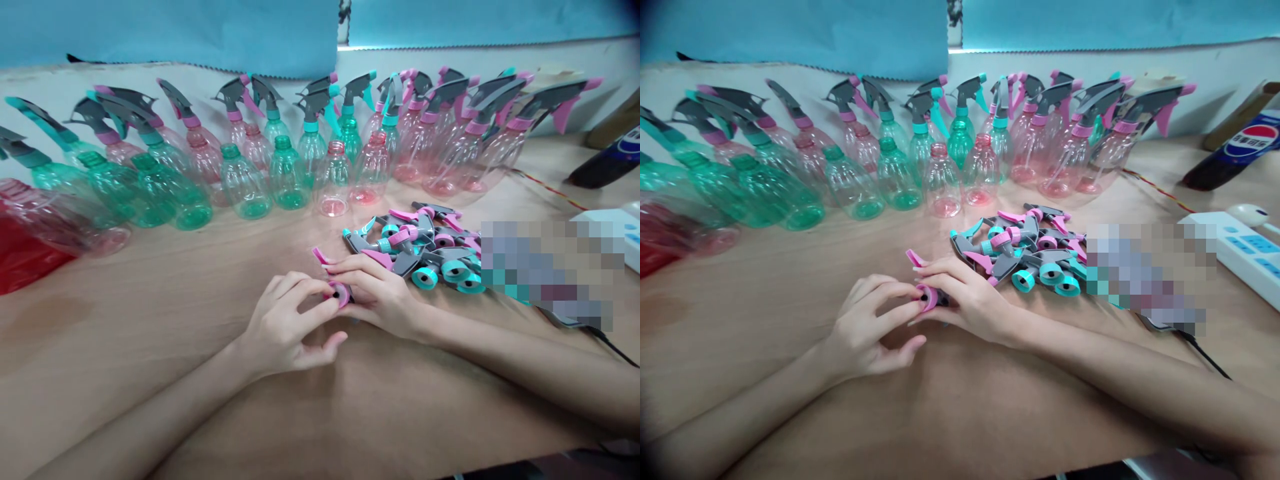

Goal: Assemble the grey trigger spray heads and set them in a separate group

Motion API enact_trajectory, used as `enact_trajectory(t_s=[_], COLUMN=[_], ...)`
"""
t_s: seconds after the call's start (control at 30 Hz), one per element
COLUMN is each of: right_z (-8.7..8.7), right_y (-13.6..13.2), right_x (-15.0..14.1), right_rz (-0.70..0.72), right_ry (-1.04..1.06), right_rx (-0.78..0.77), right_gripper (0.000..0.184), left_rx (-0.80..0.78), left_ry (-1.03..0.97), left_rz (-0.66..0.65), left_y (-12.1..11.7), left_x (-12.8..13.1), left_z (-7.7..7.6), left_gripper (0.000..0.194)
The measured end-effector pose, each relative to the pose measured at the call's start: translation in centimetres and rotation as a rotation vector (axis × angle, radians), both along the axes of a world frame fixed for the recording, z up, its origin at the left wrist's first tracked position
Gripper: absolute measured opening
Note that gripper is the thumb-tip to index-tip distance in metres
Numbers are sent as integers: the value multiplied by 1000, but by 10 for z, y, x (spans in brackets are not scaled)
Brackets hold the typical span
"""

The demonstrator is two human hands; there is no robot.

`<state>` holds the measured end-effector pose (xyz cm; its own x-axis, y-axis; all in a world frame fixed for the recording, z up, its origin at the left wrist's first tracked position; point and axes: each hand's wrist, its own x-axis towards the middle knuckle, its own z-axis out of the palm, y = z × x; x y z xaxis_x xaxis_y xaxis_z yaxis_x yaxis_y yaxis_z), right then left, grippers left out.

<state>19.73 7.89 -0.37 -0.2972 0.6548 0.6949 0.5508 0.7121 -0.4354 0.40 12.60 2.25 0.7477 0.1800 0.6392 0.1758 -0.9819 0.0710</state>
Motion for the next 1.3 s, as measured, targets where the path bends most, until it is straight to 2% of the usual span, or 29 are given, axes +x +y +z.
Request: enact_trajectory(t_s=[0.23, 0.37, 0.47, 0.6, 0.8, 1.03, 1.3], right_z=[0, 0, -1, -3, -2, -1, 1], right_y=[1, 1, 1, 1, 1, 1, 1], right_x=[0, 0, 0, 0, 1, 0, 1], right_rz=[0, -14, -20, -30, -66, -72, -73], right_ry=[-14, -29, -51, -88, -31, -15, -18], right_rx=[11, 9, 8, 11, -2, -12, -3], right_gripper=[35, 34, 33, 31, 29, 29, 29], left_rx=[-27, 78, 149, 97, 23, -54, -31], left_ry=[61, 73, 88, 89, 50, -58, 48], left_rz=[5, 30, 42, 37, -43, -11, 0], left_y=[-3, -3, -2, -1, 1, 0, 2], left_x=[2, 3, 4, 4, 0, -2, -1], left_z=[0, -1, -3, -6, -9, -6, -8], left_gripper=[34, 33, 24, 17, 32, 21, 25])
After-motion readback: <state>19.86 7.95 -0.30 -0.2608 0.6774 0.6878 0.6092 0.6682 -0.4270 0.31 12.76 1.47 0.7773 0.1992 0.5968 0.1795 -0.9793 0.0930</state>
